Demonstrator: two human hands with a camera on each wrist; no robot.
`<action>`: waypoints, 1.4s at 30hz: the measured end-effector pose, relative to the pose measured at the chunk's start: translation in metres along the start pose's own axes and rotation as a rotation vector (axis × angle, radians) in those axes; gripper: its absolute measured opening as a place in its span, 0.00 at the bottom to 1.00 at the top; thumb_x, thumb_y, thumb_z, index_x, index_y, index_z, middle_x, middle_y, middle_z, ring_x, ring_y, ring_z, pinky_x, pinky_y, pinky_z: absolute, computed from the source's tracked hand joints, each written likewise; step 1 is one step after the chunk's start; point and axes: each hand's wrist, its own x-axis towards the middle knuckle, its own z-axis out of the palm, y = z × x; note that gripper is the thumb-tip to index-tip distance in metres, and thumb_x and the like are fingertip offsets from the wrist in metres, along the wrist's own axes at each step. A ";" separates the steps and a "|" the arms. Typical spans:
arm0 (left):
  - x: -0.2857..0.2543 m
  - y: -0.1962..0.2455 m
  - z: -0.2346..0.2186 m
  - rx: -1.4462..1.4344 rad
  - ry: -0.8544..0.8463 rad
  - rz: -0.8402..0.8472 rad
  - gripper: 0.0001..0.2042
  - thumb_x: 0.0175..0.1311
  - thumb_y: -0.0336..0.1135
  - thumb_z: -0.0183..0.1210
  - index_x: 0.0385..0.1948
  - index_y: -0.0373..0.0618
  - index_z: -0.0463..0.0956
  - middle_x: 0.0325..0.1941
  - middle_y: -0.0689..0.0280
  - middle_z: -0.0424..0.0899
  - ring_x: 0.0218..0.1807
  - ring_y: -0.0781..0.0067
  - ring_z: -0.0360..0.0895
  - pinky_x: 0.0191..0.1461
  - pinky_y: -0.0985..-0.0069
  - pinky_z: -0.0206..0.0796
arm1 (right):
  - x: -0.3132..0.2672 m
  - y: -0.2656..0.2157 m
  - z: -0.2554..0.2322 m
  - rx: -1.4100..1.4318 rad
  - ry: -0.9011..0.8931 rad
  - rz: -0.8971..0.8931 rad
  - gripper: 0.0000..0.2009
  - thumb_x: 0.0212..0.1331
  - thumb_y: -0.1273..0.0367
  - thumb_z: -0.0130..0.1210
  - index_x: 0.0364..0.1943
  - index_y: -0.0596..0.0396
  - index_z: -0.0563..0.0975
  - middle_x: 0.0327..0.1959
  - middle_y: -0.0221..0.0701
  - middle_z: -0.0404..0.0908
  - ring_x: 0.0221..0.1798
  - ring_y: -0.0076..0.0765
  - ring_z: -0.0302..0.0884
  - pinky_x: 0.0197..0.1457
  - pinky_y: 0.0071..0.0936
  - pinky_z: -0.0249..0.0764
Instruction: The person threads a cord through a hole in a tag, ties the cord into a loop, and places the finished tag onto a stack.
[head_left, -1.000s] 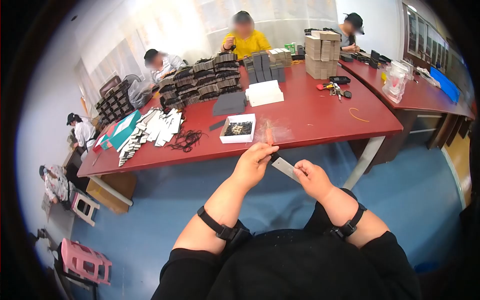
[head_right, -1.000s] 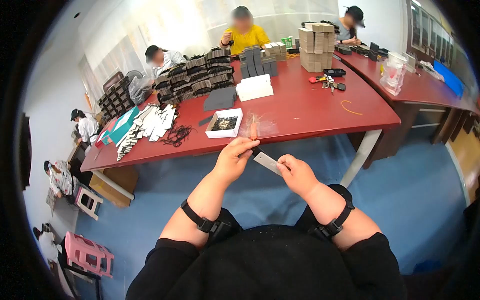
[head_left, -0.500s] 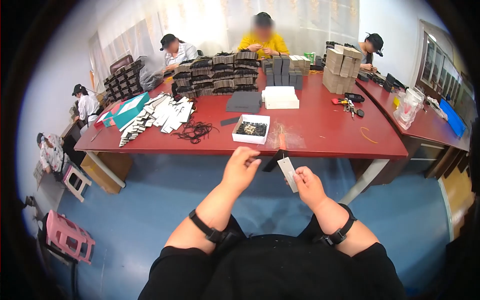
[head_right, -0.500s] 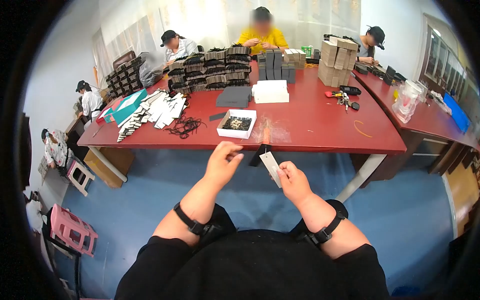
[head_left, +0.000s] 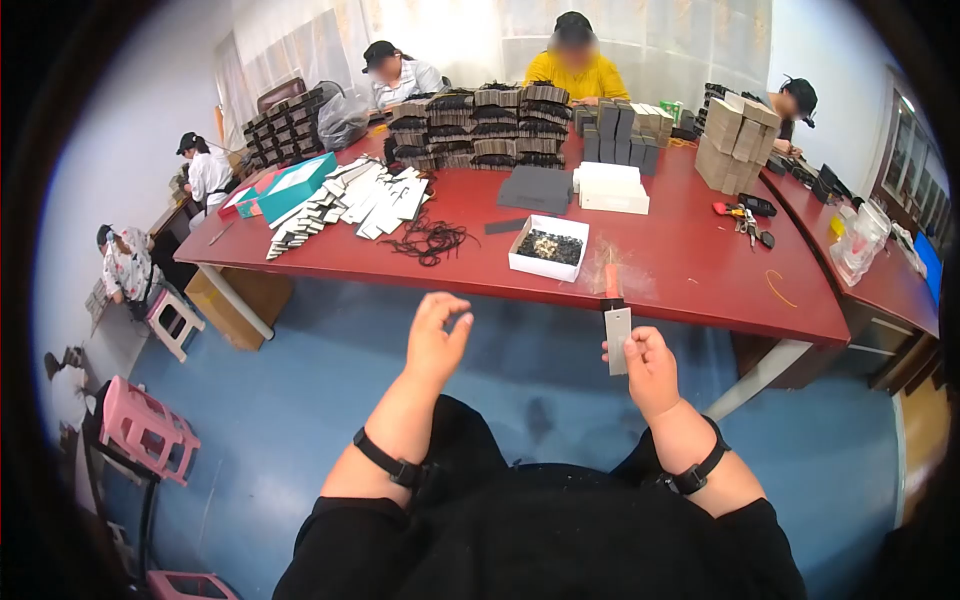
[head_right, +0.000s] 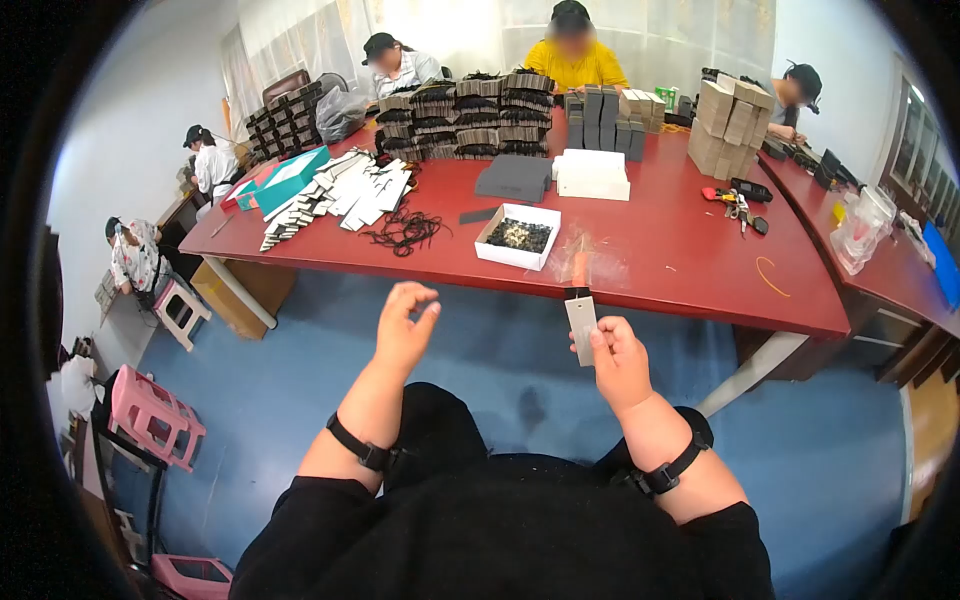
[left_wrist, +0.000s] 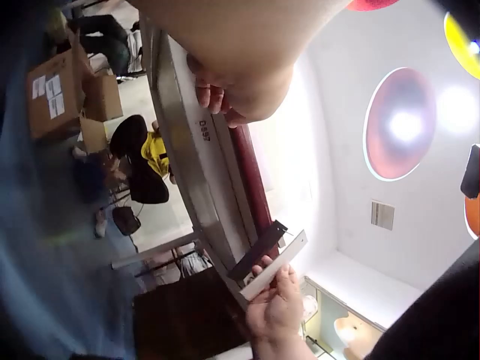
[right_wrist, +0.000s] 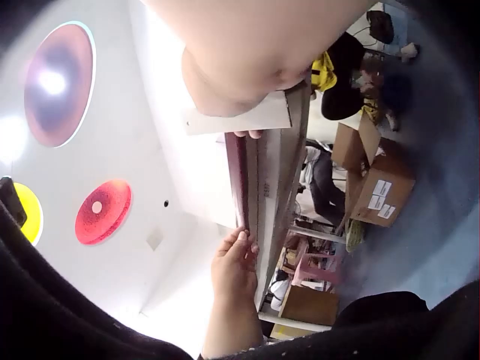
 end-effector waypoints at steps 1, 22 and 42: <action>0.009 -0.003 -0.005 0.113 0.012 0.052 0.11 0.50 0.27 0.60 0.37 0.43 0.76 0.42 0.61 0.73 0.46 0.65 0.70 0.47 0.73 0.63 | -0.001 0.001 0.002 0.004 0.000 0.000 0.07 0.65 0.70 0.43 0.39 0.60 0.65 0.34 0.39 0.80 0.36 0.28 0.79 0.40 0.25 0.74; 0.140 -0.032 0.027 0.825 -0.399 0.005 0.08 0.55 0.41 0.57 0.28 0.51 0.81 0.37 0.63 0.81 0.47 0.57 0.72 0.51 0.60 0.62 | -0.016 0.015 0.009 -0.145 -0.031 -0.002 0.06 0.65 0.69 0.42 0.39 0.59 0.64 0.33 0.37 0.81 0.35 0.25 0.78 0.39 0.23 0.74; 0.277 0.039 -0.065 -0.402 0.334 0.050 0.12 0.56 0.28 0.60 0.41 0.34 0.75 0.38 0.65 0.81 0.37 0.79 0.75 0.43 0.81 0.66 | 0.008 0.008 0.006 -0.258 0.165 0.127 0.10 0.59 0.65 0.52 0.36 0.58 0.72 0.28 0.36 0.79 0.30 0.32 0.77 0.37 0.27 0.72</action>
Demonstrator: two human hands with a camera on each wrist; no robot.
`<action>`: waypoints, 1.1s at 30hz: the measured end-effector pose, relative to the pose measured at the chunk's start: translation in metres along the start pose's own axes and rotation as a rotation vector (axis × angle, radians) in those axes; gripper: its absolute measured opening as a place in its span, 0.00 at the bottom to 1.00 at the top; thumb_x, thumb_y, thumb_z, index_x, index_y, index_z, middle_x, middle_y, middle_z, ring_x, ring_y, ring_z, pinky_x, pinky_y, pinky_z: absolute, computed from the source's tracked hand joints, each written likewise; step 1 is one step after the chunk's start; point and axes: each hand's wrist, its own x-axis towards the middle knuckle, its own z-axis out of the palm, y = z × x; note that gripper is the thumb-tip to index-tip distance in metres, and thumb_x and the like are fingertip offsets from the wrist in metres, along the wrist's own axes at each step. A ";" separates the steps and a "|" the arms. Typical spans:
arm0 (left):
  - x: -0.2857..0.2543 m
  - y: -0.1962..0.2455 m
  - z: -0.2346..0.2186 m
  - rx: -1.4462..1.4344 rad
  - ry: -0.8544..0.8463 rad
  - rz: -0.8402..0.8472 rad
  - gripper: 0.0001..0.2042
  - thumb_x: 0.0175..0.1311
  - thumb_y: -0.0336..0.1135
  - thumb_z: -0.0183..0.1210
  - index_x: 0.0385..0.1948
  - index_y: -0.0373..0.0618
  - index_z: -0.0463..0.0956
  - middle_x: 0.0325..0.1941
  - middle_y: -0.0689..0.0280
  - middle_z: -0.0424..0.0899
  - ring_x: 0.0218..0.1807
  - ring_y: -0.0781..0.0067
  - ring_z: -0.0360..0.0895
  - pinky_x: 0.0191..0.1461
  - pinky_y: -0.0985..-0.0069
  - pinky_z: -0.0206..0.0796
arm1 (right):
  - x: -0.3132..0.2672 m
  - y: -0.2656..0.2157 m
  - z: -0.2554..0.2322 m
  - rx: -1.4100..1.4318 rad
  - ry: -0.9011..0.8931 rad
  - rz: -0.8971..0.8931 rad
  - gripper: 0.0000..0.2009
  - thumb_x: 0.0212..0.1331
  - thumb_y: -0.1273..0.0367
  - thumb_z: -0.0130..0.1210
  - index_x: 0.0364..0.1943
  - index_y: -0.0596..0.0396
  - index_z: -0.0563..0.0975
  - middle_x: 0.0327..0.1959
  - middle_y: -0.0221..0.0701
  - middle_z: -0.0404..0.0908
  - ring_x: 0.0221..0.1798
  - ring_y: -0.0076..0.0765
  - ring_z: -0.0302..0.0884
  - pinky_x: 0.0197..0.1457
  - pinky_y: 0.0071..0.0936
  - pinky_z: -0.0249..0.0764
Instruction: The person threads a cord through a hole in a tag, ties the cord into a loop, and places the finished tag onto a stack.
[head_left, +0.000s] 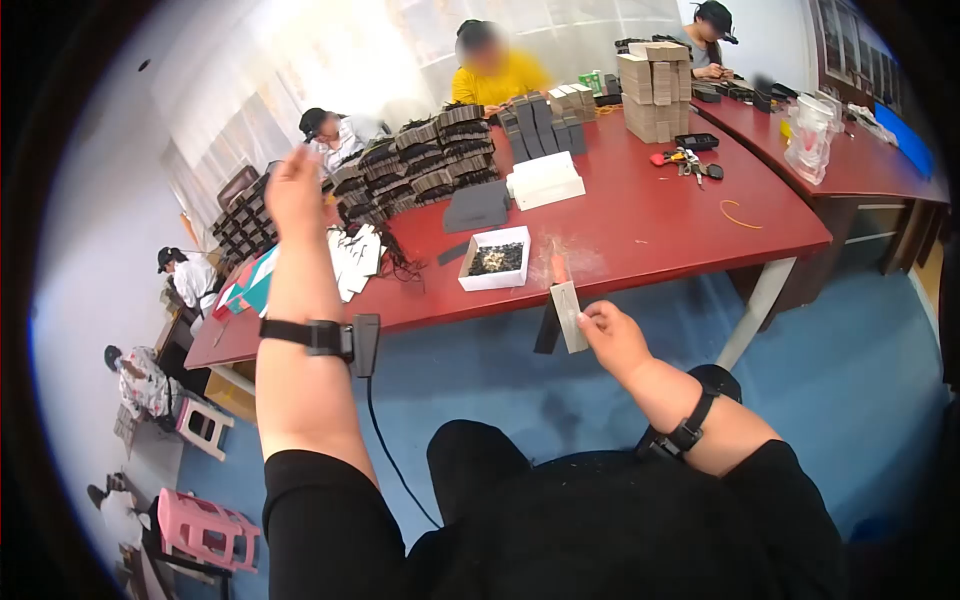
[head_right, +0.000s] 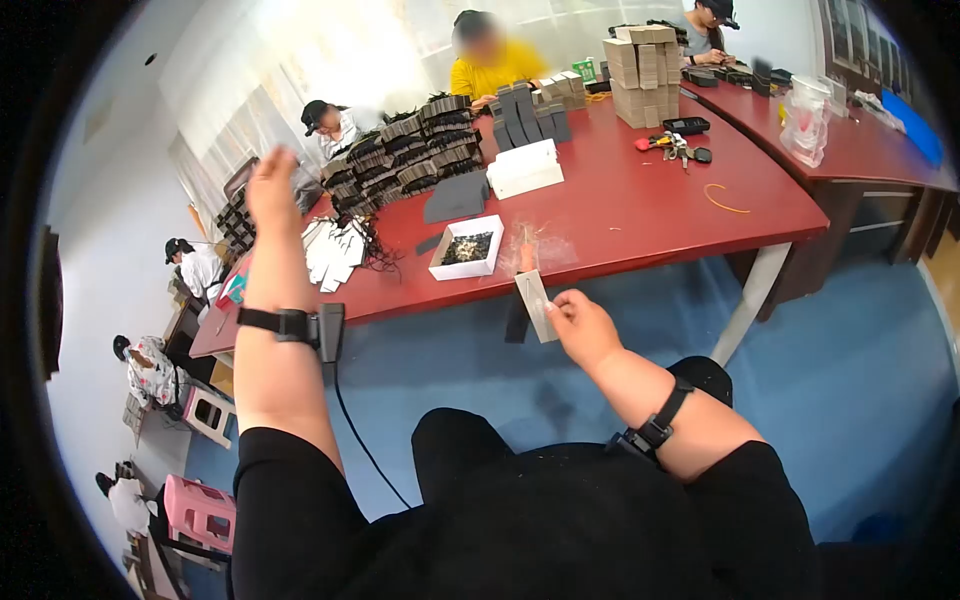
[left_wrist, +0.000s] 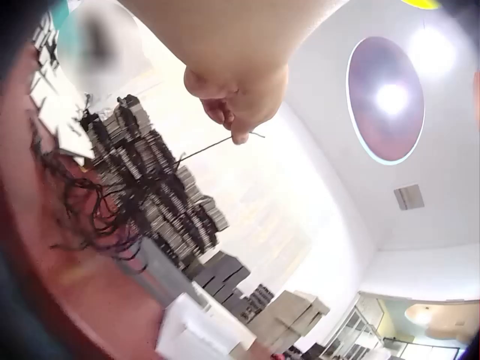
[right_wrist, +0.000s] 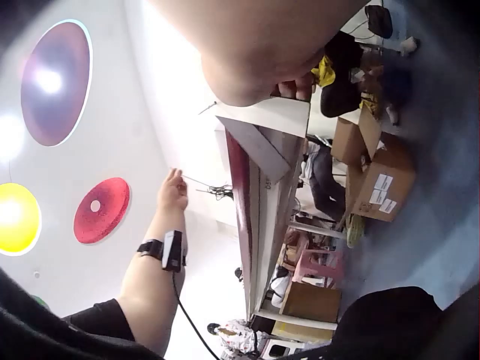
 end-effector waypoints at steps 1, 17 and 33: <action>0.010 0.019 -0.003 -0.204 0.079 0.059 0.11 0.57 0.28 0.59 0.41 0.35 0.75 0.37 0.65 0.81 0.38 0.78 0.75 0.43 0.82 0.66 | -0.003 -0.001 0.000 0.019 0.062 -0.014 0.10 0.58 0.65 0.53 0.36 0.57 0.72 0.30 0.36 0.79 0.31 0.31 0.77 0.37 0.26 0.72; -0.202 0.126 0.055 -0.036 -0.859 0.123 0.08 0.46 0.26 0.65 0.30 0.48 0.80 0.46 0.65 0.74 0.53 0.67 0.66 0.56 0.71 0.58 | -0.004 -0.159 -0.021 0.857 -0.648 -0.158 0.17 0.65 0.70 0.43 0.56 0.57 0.61 0.33 0.28 0.73 0.34 0.22 0.70 0.40 0.21 0.68; -0.167 -0.037 0.091 0.772 -1.089 -0.178 0.09 0.44 0.36 0.65 0.28 0.46 0.82 0.28 0.56 0.81 0.33 0.64 0.79 0.40 0.71 0.68 | 0.099 -0.058 -0.038 -0.153 0.058 -0.139 0.13 0.60 0.63 0.49 0.35 0.61 0.73 0.30 0.42 0.78 0.37 0.42 0.76 0.42 0.36 0.69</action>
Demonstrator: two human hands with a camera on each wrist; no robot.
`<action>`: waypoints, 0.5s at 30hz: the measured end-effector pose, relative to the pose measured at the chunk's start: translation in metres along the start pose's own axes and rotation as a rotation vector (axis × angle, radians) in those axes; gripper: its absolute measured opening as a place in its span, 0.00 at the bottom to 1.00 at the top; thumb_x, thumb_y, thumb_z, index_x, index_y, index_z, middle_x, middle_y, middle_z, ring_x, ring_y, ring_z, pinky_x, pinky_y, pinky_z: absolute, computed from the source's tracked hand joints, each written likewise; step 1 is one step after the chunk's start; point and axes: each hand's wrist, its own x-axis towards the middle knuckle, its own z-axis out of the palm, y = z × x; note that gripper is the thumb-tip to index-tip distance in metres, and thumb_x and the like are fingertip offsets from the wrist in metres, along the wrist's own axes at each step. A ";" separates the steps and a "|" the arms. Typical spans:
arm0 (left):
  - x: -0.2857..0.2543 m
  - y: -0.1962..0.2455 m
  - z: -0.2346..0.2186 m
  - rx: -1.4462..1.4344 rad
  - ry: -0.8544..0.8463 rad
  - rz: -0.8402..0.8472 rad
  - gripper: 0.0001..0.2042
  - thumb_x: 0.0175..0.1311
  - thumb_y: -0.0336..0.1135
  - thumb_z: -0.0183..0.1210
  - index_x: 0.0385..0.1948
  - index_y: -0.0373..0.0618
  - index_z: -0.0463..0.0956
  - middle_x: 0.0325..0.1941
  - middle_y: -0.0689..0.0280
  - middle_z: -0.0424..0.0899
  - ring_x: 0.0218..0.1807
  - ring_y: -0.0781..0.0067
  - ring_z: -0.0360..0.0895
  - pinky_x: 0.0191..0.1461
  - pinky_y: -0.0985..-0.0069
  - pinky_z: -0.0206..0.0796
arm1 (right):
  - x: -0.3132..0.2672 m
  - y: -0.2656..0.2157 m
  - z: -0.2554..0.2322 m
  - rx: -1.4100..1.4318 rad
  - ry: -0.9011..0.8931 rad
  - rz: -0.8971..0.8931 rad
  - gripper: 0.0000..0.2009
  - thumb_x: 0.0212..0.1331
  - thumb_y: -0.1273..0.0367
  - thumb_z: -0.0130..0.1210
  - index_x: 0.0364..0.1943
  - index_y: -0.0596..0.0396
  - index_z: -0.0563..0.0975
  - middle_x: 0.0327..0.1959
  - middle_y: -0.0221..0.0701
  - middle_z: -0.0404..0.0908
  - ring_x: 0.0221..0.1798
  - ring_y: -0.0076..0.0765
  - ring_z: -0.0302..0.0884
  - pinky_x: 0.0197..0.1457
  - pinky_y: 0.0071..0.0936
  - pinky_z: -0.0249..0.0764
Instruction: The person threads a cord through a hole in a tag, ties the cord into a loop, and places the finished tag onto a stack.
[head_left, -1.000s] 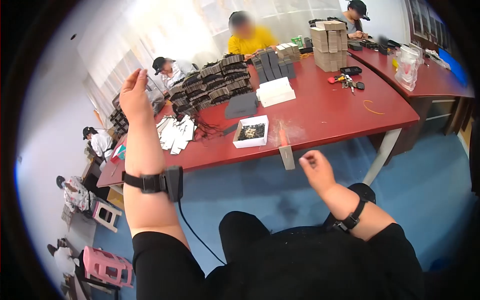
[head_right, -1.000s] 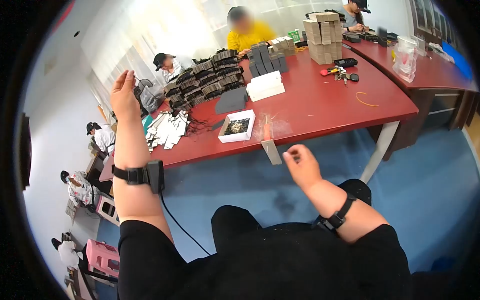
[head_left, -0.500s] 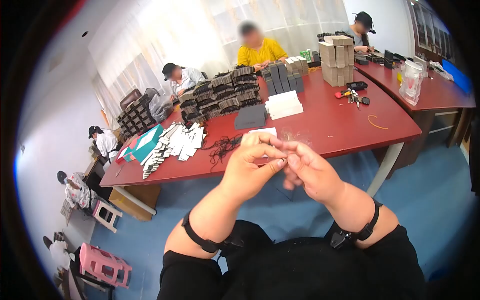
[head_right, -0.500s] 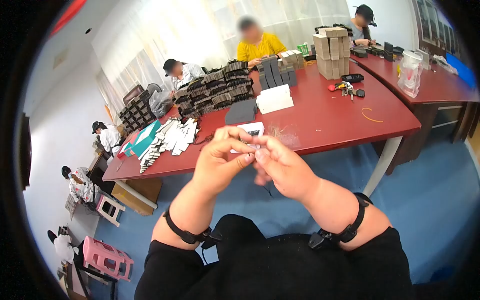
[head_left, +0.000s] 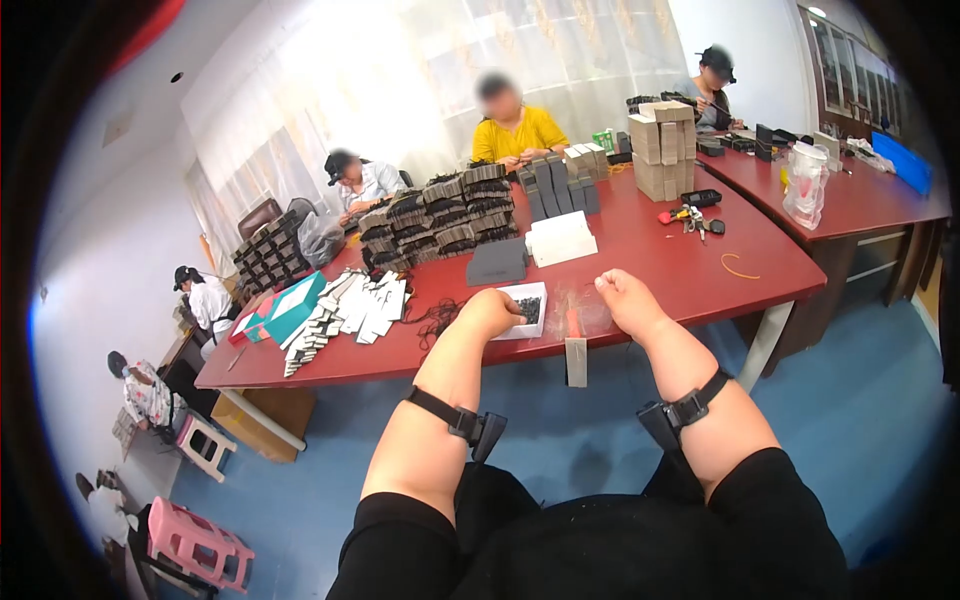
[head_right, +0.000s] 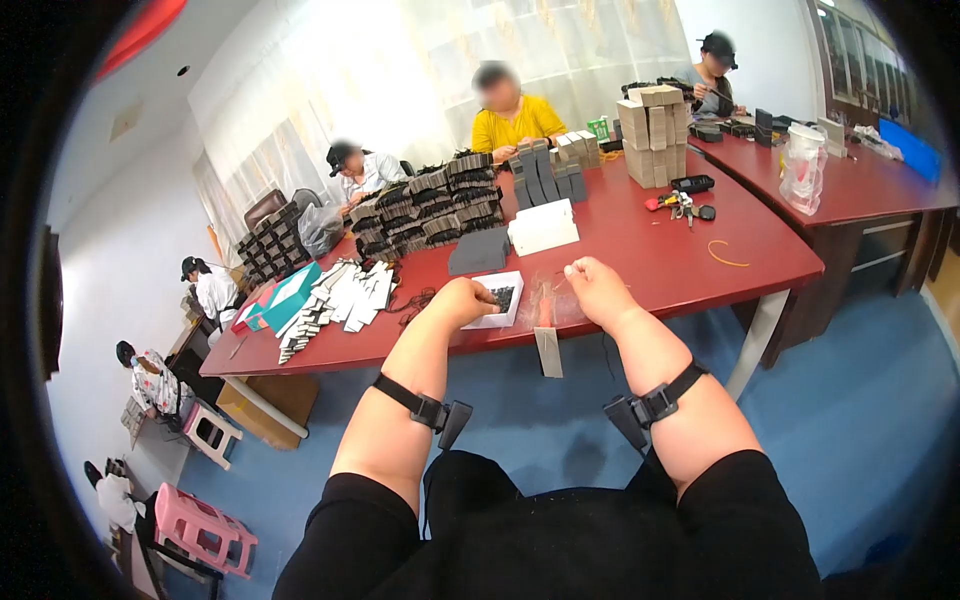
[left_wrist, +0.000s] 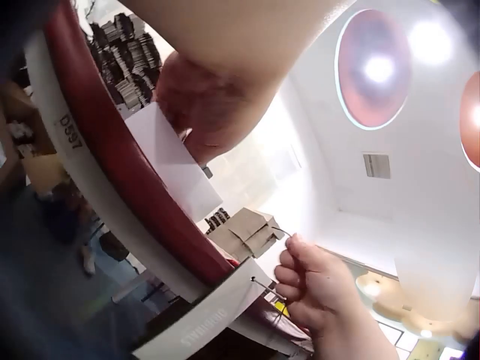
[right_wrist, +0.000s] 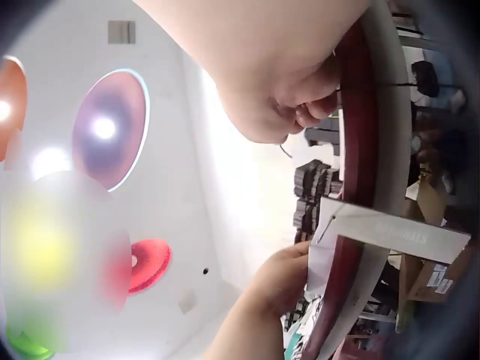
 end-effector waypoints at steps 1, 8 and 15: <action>0.001 0.000 0.000 -0.015 -0.004 -0.006 0.10 0.43 0.37 0.65 0.27 0.46 0.82 0.27 0.55 0.81 0.31 0.63 0.79 0.40 0.69 0.69 | -0.002 -0.003 -0.001 -0.032 -0.021 -0.016 0.13 0.60 0.63 0.49 0.35 0.61 0.73 0.30 0.42 0.78 0.37 0.41 0.76 0.42 0.35 0.69; -0.017 0.015 -0.005 0.009 0.049 -0.074 0.06 0.47 0.33 0.62 0.25 0.41 0.80 0.25 0.58 0.81 0.27 0.65 0.77 0.35 0.70 0.68 | -0.004 -0.002 -0.006 0.045 -0.069 0.056 0.14 0.61 0.61 0.48 0.35 0.61 0.74 0.27 0.34 0.76 0.32 0.30 0.71 0.38 0.29 0.68; -0.032 0.009 0.007 -0.151 0.356 0.054 0.08 0.50 0.34 0.61 0.26 0.39 0.77 0.27 0.56 0.79 0.32 0.59 0.77 0.38 0.68 0.68 | -0.006 -0.006 -0.011 0.219 -0.131 0.133 0.12 0.62 0.62 0.48 0.34 0.58 0.74 0.24 0.24 0.71 0.28 0.19 0.64 0.32 0.22 0.64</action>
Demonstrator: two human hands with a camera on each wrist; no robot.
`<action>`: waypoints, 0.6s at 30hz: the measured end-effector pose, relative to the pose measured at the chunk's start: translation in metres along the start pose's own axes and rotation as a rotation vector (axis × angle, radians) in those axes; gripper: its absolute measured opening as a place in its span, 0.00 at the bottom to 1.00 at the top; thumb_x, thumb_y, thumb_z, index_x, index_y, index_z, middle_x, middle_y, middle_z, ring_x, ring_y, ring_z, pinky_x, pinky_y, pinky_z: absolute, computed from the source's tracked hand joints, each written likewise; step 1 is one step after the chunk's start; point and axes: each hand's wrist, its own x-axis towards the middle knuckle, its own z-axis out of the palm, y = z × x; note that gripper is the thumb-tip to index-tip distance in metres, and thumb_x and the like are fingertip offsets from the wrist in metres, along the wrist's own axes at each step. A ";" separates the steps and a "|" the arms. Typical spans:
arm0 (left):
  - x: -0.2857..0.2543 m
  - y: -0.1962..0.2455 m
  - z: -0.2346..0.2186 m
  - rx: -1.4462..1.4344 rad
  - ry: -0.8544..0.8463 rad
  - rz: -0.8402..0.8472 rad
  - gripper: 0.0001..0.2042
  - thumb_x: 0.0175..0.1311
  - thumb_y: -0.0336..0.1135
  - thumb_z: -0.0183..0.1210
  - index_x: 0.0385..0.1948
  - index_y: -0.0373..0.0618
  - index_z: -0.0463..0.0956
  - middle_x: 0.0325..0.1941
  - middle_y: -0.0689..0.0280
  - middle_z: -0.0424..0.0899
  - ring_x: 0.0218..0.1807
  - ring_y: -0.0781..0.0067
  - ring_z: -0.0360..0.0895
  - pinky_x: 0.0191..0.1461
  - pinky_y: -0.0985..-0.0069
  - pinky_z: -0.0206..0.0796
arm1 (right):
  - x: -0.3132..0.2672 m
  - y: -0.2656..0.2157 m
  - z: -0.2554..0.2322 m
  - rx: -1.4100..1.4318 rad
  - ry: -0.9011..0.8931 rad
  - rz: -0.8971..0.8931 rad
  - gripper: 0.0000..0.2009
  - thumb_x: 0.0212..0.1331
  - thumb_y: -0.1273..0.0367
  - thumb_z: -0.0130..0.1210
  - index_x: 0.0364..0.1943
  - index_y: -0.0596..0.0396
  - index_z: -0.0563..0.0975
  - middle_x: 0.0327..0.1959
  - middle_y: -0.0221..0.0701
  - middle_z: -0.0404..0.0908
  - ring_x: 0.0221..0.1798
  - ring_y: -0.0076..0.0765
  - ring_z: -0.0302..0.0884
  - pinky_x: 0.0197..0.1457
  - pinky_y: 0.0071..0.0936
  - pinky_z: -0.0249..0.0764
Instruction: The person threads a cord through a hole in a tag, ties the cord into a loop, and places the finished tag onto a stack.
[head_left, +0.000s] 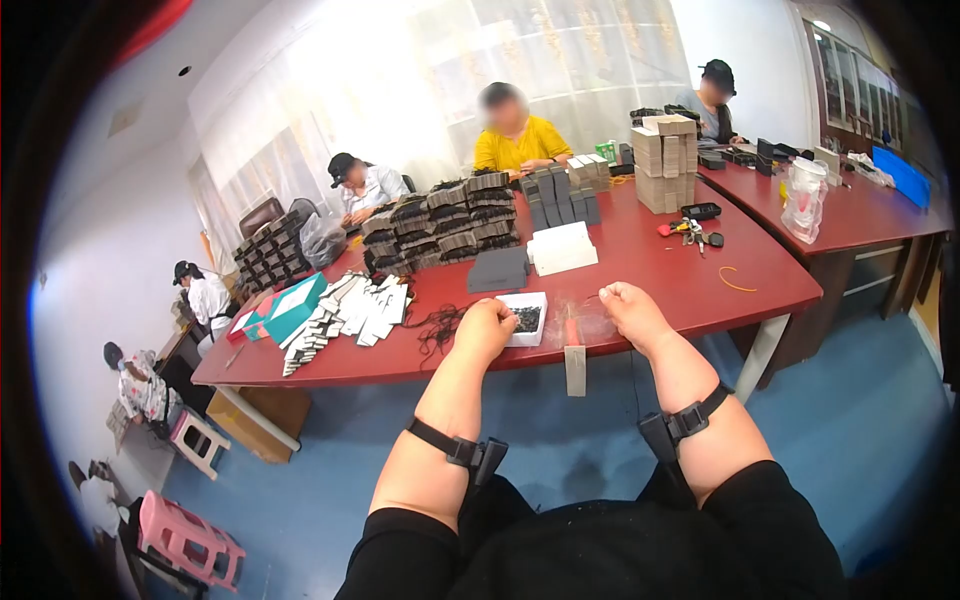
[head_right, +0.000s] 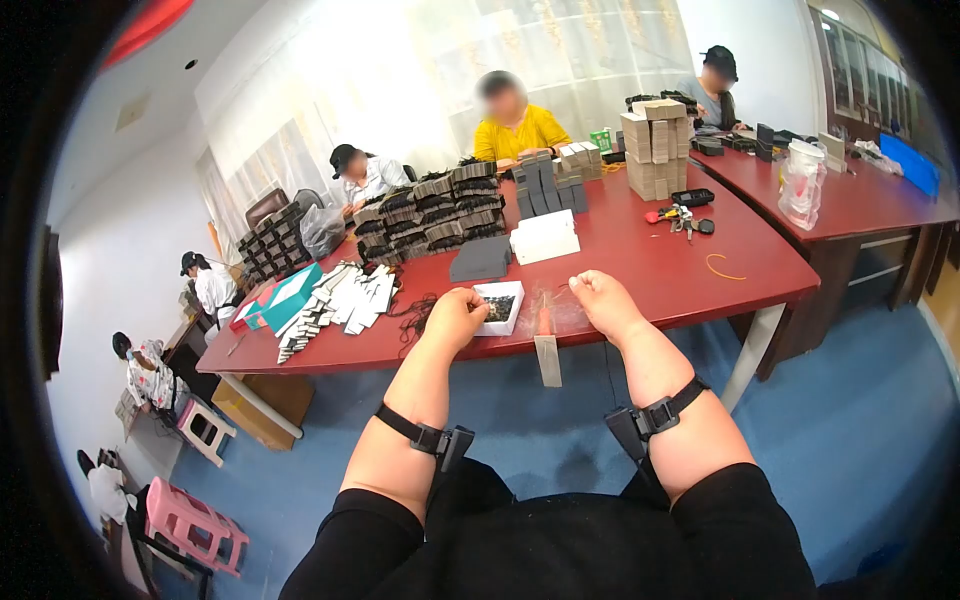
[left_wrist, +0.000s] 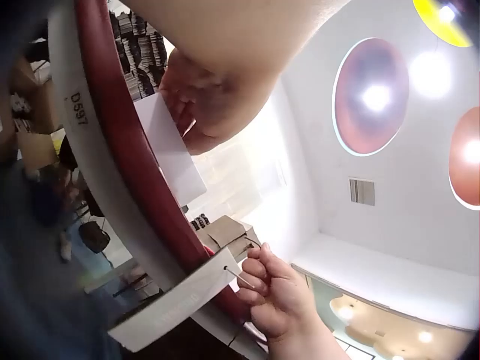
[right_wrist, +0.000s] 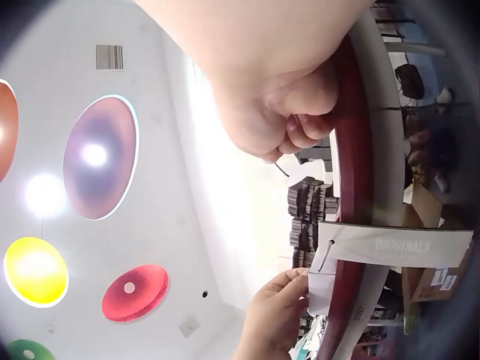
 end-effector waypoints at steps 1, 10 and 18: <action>-0.002 0.001 0.001 0.027 0.012 -0.025 0.08 0.50 0.35 0.61 0.26 0.40 0.77 0.29 0.56 0.79 0.34 0.58 0.77 0.40 0.67 0.68 | 0.000 0.000 0.000 -0.005 -0.003 -0.003 0.12 0.62 0.62 0.48 0.34 0.58 0.74 0.24 0.24 0.71 0.28 0.19 0.64 0.32 0.22 0.64; -0.002 -0.008 0.005 -0.034 0.136 -0.029 0.05 0.52 0.29 0.59 0.29 0.38 0.76 0.30 0.56 0.80 0.34 0.61 0.78 0.40 0.70 0.68 | 0.002 0.012 0.011 0.011 0.072 -0.130 0.10 0.61 0.64 0.50 0.30 0.57 0.73 0.20 0.18 0.67 0.24 0.14 0.58 0.27 0.19 0.59; -0.066 0.044 -0.004 -1.122 0.062 -0.196 0.06 0.54 0.22 0.59 0.34 0.37 0.75 0.33 0.66 0.79 0.36 0.81 0.75 0.43 0.83 0.67 | -0.079 -0.038 0.056 0.287 0.091 -0.266 0.06 0.62 0.70 0.49 0.32 0.58 0.71 0.21 0.19 0.70 0.23 0.09 0.60 0.25 0.12 0.58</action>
